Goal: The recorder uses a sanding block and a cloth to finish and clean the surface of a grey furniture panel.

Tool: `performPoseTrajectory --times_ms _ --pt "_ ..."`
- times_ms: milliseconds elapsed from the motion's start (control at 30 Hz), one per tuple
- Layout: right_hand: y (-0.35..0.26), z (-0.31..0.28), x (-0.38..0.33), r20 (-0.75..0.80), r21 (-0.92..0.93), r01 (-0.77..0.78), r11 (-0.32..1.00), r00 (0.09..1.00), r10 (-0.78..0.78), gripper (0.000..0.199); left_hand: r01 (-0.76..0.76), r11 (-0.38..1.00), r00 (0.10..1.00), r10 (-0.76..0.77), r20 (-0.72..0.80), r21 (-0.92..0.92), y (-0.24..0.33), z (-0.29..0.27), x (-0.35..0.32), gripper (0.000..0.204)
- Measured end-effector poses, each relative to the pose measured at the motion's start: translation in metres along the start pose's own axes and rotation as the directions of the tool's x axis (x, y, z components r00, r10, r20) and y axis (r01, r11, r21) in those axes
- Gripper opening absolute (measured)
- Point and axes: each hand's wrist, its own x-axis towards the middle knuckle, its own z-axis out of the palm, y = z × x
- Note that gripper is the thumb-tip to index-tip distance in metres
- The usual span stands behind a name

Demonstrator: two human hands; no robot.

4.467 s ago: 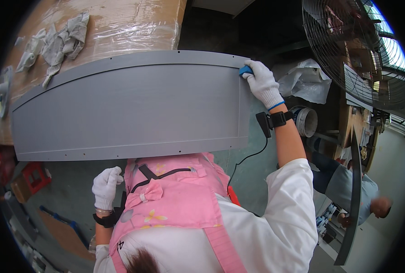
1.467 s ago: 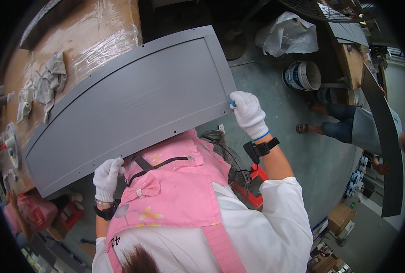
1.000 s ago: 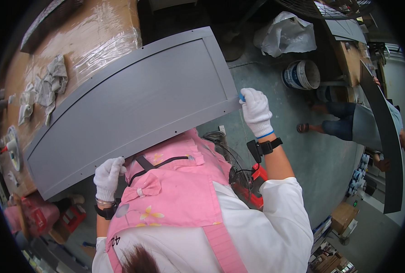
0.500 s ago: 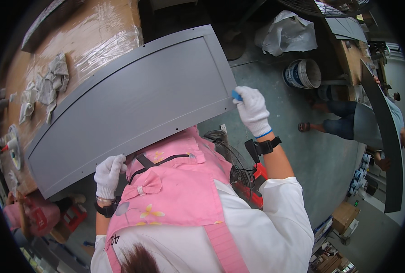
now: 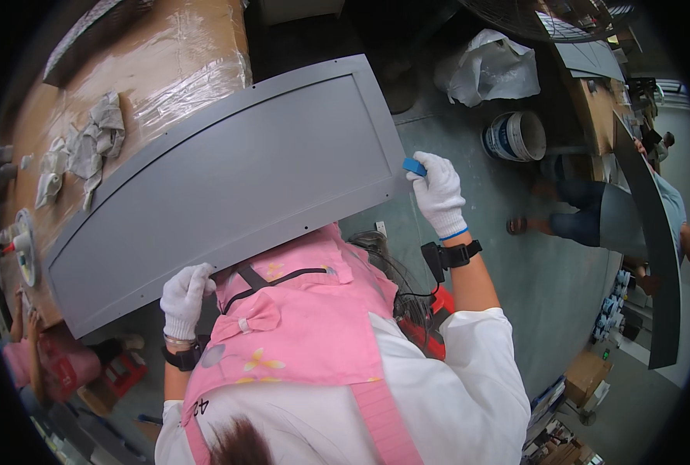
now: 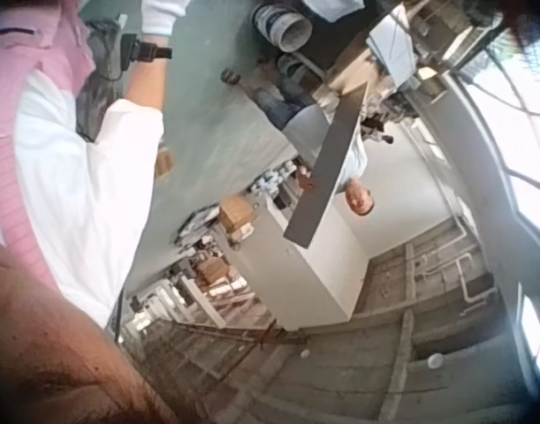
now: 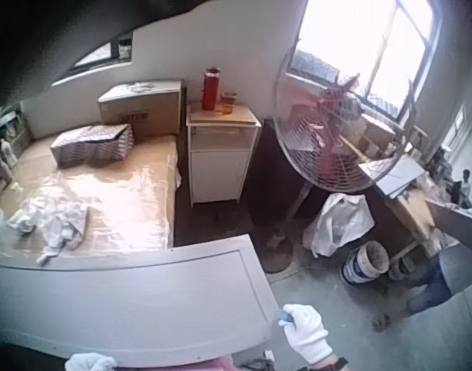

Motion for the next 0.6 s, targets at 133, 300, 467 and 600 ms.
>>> performPoseTrajectory --times_ms 133,300,467,600 --pt "-0.006 0.003 0.038 -0.020 0.057 -0.068 0.996 0.997 0.069 0.038 -0.029 0.998 0.999 0.027 -0.047 -0.056 -0.001 -0.001 0.002 0.030" --pt "-0.010 0.015 0.105 0.030 0.039 -0.070 0.997 0.997 0.069 0.037 -0.008 0.998 0.996 0.003 -0.086 -0.062 -0.003 0.003 -0.004 0.031" --pt "-0.005 0.042 0.169 0.128 -0.110 -0.089 0.990 0.986 0.103 0.035 0.072 0.993 0.984 -0.086 -0.154 -0.094 -0.015 0.005 -0.020 0.030" --pt "0.011 0.066 0.195 0.182 -0.186 -0.006 0.983 0.982 0.040 0.034 0.119 0.983 0.971 -0.145 -0.192 -0.143 -0.019 0.007 -0.032 0.031"
